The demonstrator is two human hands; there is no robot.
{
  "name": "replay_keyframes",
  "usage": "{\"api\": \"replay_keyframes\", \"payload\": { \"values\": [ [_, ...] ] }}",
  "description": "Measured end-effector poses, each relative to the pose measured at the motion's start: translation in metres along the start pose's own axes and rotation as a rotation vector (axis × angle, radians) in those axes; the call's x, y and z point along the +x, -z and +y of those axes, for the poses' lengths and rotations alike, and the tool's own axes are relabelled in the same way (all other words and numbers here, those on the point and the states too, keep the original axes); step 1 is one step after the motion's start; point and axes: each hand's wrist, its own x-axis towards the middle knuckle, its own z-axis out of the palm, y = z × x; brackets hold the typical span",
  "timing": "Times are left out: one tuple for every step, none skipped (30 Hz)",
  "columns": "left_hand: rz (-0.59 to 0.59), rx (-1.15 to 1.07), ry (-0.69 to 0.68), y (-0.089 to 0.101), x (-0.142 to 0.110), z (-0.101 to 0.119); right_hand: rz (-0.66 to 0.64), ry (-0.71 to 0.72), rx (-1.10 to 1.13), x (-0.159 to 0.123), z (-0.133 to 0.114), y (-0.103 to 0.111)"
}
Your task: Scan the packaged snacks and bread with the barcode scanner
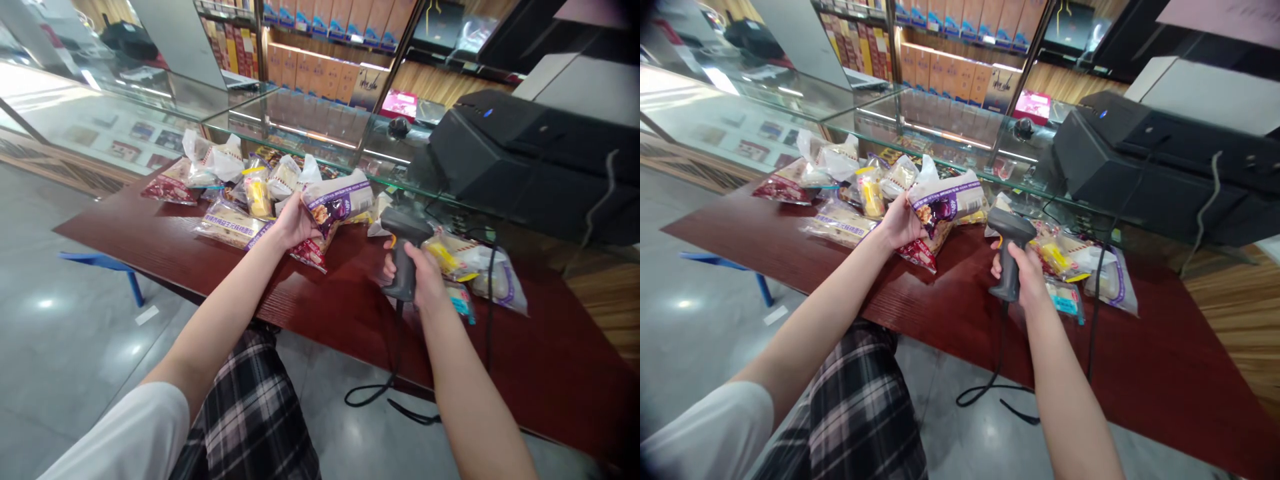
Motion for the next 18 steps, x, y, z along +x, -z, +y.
{"api": "replay_keyframes", "payload": {
  "values": [
    [-0.001,0.003,0.005,0.0001,0.0002,-0.0001,-0.007,-0.005,0.009,0.0001,0.0006,0.0001],
    [-0.003,0.006,0.010,0.0002,0.0004,-0.0002,-0.015,-0.010,0.019,0.0001,0.0009,0.0002],
    [-0.004,0.010,0.011,0.0005,0.0005,-0.0003,-0.024,-0.012,0.030,0.0002,0.0009,0.0002],
    [-0.004,0.015,0.008,0.0007,0.0005,-0.0004,-0.031,-0.012,0.040,0.0002,0.0006,0.0002],
    [-0.004,0.019,0.001,0.0010,0.0004,-0.0006,-0.034,-0.008,0.047,0.0001,0.0002,0.0001],
    [-0.004,0.023,-0.006,0.0013,0.0004,-0.0007,-0.034,-0.002,0.050,0.0001,-0.0002,0.0000],
    [-0.003,0.024,-0.011,0.0015,0.0004,-0.0009,-0.032,0.005,0.049,0.0000,-0.0007,-0.0001],
    [-0.004,0.024,-0.012,0.0017,0.0005,-0.0011,-0.030,0.010,0.046,0.0000,-0.0011,-0.0002],
    [-0.005,0.022,-0.009,0.0019,0.0007,-0.0012,-0.028,0.016,0.045,-0.0001,-0.0014,-0.0004],
    [-0.005,0.018,-0.006,0.0020,0.0009,-0.0014,-0.026,0.021,0.048,-0.0003,-0.0017,-0.0006],
    [-0.004,0.013,-0.004,0.0022,0.0012,-0.0015,-0.025,0.023,0.054,-0.0004,-0.0020,-0.0009],
    [-0.003,0.008,-0.002,0.0024,0.0016,-0.0017,-0.023,0.021,0.059,-0.0006,-0.0022,-0.0012],
    [-0.002,0.004,-0.002,0.0027,0.0020,-0.0019,-0.021,0.018,0.060,-0.0008,-0.0024,-0.0015],
    [-0.004,0.003,-0.001,0.0031,0.0023,-0.0021,-0.019,0.014,0.056,-0.0010,-0.0026,-0.0017],
    [-0.007,0.005,0.001,0.0035,0.0026,-0.0023,-0.017,0.012,0.046,-0.0011,-0.0027,-0.0017],
    [-0.010,0.006,0.002,0.0038,0.0027,-0.0025,-0.015,0.012,0.034,-0.0011,-0.0028,-0.0017],
    [-0.013,0.010,0.002,0.0039,0.0027,-0.0028,-0.014,0.012,0.026,-0.0010,-0.0027,-0.0015],
    [-0.013,0.014,-0.001,0.0036,0.0026,-0.0030,-0.011,0.014,0.025,-0.0008,-0.0024,-0.0013]
  ]
}}
